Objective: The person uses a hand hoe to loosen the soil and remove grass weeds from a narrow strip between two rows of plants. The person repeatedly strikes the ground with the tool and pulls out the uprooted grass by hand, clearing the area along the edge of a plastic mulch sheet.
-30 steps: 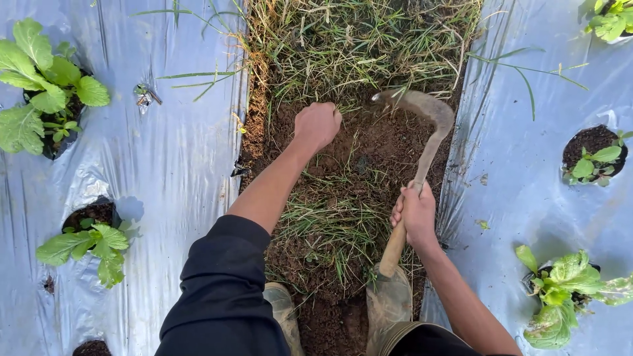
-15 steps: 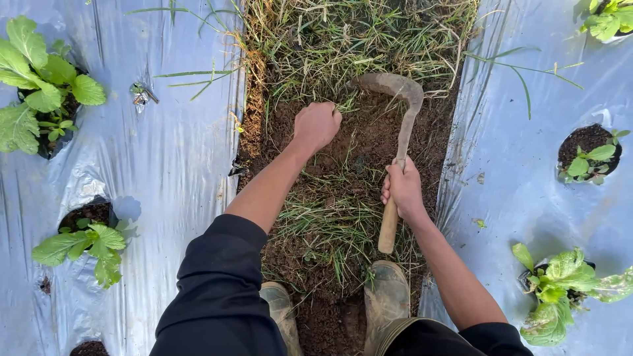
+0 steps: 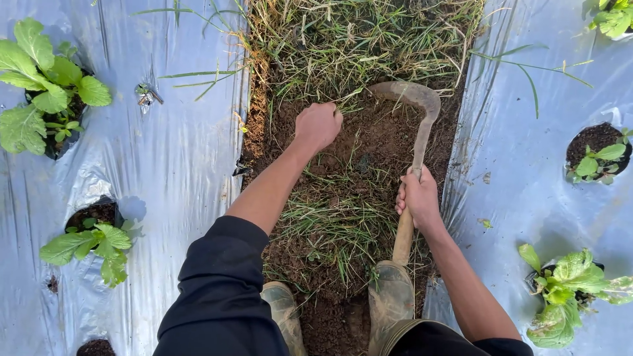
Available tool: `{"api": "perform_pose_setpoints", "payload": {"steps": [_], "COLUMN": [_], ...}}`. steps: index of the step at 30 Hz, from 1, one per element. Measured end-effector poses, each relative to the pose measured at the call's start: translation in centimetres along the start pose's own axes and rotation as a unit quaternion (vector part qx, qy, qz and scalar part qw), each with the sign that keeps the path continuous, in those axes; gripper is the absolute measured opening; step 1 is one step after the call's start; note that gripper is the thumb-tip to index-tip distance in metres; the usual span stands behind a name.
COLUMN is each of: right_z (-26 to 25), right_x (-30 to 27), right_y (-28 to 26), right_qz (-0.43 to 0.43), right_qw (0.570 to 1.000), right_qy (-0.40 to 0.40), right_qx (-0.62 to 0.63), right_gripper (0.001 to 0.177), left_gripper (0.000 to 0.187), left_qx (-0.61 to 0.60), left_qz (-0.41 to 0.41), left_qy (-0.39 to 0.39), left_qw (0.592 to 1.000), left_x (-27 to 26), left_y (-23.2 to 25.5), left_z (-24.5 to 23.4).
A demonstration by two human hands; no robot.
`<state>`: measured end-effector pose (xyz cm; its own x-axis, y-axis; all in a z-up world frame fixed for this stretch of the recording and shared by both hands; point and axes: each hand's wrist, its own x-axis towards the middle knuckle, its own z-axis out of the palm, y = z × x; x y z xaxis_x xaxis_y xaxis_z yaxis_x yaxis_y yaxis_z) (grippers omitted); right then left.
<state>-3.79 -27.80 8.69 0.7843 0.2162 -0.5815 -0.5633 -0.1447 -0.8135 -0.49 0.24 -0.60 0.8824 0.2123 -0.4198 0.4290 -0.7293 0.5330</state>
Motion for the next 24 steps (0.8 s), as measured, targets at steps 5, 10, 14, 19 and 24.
{"api": "perform_pose_setpoints", "payload": {"steps": [5,10,14,19,24], "right_z": [0.3,2.1,3.3,3.1,3.2], "right_x": [-0.6,1.8,3.4,1.6,0.4], "right_y": [-0.3,-1.8,-2.3,-1.4,1.2], "right_qz": [0.015,0.003,-0.038,-0.066,-0.067], "right_qw": [1.0,0.999,0.999,0.997,0.995], "right_qy": [0.004,-0.009,-0.021,0.006,0.029], "right_qx": [0.006,-0.03,-0.021,0.033,0.072], "right_gripper": [0.007,0.004,0.003,0.006,0.008], "left_gripper": [0.038,0.038,0.039,0.042,0.043], "left_qx": [-0.004,0.003,0.015,0.011,0.009], "left_qz": [0.003,0.008,-0.004,-0.011,-0.017], "left_qy": [-0.011,-0.019,-0.022,-0.014,-0.016], "left_qw": [1.0,1.0,1.0,1.0,1.0], "left_x": [-0.3,-0.7,-0.7,-0.8,-0.4], "left_y": [0.3,1.0,0.9,1.0,0.8], "left_z": [-0.3,-0.8,-0.7,-0.5,0.2]}}
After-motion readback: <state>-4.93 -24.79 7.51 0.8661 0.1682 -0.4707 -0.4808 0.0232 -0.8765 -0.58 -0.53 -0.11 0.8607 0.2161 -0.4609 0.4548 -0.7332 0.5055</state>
